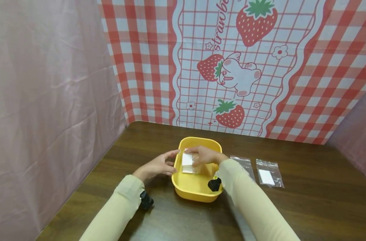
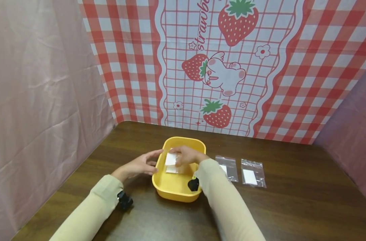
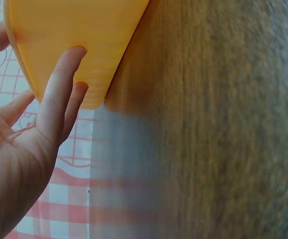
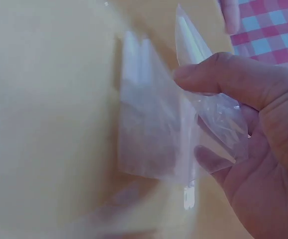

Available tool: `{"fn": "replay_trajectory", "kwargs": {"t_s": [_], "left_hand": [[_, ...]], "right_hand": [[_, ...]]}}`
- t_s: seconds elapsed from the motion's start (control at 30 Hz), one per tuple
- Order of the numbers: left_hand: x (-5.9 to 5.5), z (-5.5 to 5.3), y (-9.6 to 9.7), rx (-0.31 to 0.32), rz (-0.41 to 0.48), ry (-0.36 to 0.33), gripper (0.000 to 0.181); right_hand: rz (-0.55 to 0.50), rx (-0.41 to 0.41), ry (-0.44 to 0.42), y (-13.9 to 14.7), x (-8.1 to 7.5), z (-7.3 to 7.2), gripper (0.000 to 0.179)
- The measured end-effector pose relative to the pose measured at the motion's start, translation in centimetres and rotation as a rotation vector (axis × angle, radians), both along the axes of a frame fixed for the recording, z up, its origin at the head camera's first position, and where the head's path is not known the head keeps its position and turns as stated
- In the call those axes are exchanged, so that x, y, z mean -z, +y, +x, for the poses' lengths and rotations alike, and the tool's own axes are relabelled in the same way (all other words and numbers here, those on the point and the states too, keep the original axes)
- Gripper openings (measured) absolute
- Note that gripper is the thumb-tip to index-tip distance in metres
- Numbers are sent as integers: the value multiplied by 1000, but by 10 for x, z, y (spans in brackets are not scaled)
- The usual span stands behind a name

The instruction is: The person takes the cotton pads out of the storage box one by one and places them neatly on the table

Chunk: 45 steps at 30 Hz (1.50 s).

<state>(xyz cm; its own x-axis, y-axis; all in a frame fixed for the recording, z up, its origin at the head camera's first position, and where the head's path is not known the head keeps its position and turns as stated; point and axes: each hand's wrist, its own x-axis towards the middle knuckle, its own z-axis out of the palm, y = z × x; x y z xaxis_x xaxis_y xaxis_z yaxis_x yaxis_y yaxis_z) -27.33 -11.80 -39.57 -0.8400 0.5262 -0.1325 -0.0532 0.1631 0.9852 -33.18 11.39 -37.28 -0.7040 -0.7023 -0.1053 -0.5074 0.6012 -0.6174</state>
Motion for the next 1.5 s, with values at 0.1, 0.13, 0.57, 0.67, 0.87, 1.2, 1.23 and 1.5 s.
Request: {"fn": "replay_trajectory", "kwargs": {"t_s": [0.1, 0.13, 0.57, 0.67, 0.87, 1.2, 1.23, 1.5], "left_hand": [[-1, 1, 0, -13, -14, 3, 77], [-1, 1, 0, -13, -13, 6, 77], [-2, 2, 1, -19, -11, 4, 77], [-1, 1, 1, -14, -8, 7, 77], [0, 2, 1, -11, 1, 6, 78], [1, 3, 2, -33, -21, 14, 78], [1, 3, 2, -35, -24, 14, 78], [2, 2, 4, -46, -46, 29, 80]], "right_hand": [[-17, 28, -1, 1, -5, 0, 58], [-25, 33, -1, 2, -7, 0, 58], [-19, 100, 64, 12, -35, 2, 58], [-25, 95, 82, 14, -38, 2, 58], [-33, 79, 151, 19, -43, 3, 59], [-84, 106, 139, 29, -51, 15, 61], [-91, 108, 144, 30, -52, 16, 61], [-145, 153, 148, 48, -50, 26, 63]]}}
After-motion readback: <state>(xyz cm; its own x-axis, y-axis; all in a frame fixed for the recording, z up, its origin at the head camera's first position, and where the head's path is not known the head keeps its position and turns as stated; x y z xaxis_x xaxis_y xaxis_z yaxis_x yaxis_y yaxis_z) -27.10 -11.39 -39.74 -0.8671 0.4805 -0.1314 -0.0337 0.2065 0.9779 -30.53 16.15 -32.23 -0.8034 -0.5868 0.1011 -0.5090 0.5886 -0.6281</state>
